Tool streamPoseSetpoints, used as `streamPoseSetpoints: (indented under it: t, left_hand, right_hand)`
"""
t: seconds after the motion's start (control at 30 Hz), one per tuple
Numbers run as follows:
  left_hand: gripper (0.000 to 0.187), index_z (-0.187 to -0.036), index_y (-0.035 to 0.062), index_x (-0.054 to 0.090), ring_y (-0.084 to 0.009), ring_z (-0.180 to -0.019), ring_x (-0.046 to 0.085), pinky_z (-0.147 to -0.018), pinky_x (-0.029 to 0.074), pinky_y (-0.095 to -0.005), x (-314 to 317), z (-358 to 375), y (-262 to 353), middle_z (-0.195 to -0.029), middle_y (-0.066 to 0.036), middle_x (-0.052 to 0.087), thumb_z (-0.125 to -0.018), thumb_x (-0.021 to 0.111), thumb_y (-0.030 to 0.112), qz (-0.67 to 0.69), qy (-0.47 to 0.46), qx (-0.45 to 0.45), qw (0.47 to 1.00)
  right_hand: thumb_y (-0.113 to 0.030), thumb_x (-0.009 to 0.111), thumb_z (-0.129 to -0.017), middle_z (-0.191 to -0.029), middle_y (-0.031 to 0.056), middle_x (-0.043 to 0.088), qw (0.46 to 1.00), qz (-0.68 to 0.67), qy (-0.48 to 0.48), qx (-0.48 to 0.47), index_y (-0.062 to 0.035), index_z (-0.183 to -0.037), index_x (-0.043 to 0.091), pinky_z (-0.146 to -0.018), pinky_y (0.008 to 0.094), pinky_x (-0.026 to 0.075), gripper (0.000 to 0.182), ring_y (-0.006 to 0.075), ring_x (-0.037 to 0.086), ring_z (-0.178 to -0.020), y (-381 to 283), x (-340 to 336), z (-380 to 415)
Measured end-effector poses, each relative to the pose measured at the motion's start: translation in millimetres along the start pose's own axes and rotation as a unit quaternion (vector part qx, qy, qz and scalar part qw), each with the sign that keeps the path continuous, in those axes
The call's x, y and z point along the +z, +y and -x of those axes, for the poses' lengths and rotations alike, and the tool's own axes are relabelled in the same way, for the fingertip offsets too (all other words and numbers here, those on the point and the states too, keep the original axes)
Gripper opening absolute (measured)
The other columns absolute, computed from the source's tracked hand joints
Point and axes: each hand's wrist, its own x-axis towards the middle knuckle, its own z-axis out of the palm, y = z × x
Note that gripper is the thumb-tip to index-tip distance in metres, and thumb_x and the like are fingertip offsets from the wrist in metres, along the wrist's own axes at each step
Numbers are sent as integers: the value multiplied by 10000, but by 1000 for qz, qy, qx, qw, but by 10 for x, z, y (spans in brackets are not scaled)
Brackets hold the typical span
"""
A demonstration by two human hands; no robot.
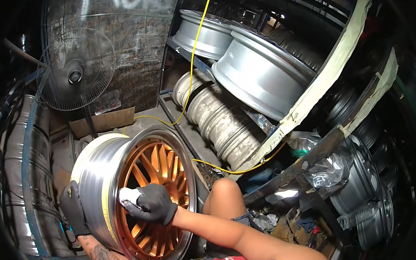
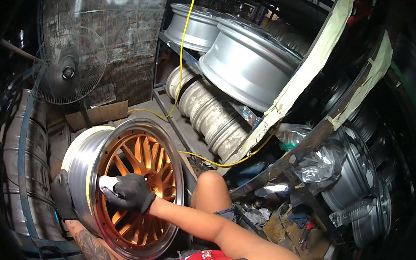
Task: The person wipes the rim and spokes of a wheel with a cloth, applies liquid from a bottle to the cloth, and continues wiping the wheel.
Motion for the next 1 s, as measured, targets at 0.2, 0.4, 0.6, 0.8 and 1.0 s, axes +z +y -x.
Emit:
streamPoseSetpoints:
  t: [0.2,0.4,0.6,0.8,1.0]
  left_hand:
    - [450,-962,-83,625,-174,-687,539,-676,462,-355,35,28,75,-777,-122,636,-1029,548,355,63,-38,-41,996]
    - [436,-918,-66,597,-210,-648,509,-659,453,-378,26,-32,116,-736,-139,601,-1017,560,357,-95,-13,-1,995]
    - [427,-882,-78,603,-199,-638,471,-640,424,-379,128,-22,66,-685,-146,567,-1016,557,324,-44,25,-3,999]
    - [427,-877,-87,596,-196,-640,487,-645,429,-377,107,-51,39,-694,-150,574,-1019,547,313,-19,18,10,1000]
    - [419,-925,-107,619,-216,-697,539,-693,452,-376,11,-48,-141,-791,-177,645,-1018,525,290,-56,5,-7,998]
  right_hand:
    - [-269,734,-857,-600,119,554,1000,-22,-8,4,-81,-638,600,-503,437,396,319,319,540,-509,3,-42,14]
    - [-203,725,-846,-633,108,588,1000,-26,-11,1,-59,-858,693,-526,417,420,148,304,573,-540,19,-82,7]
    - [-196,726,-833,-640,101,595,999,-23,-35,9,-59,-917,718,-519,413,417,161,299,574,-541,91,-62,60]
    - [-213,766,-799,-625,110,580,999,-34,-12,22,-71,-744,680,-509,426,401,175,304,556,-530,39,-6,-10]
    - [-210,770,-800,-616,121,579,996,-59,-60,-27,-64,-720,683,-457,435,374,188,304,548,-485,76,-40,-167]
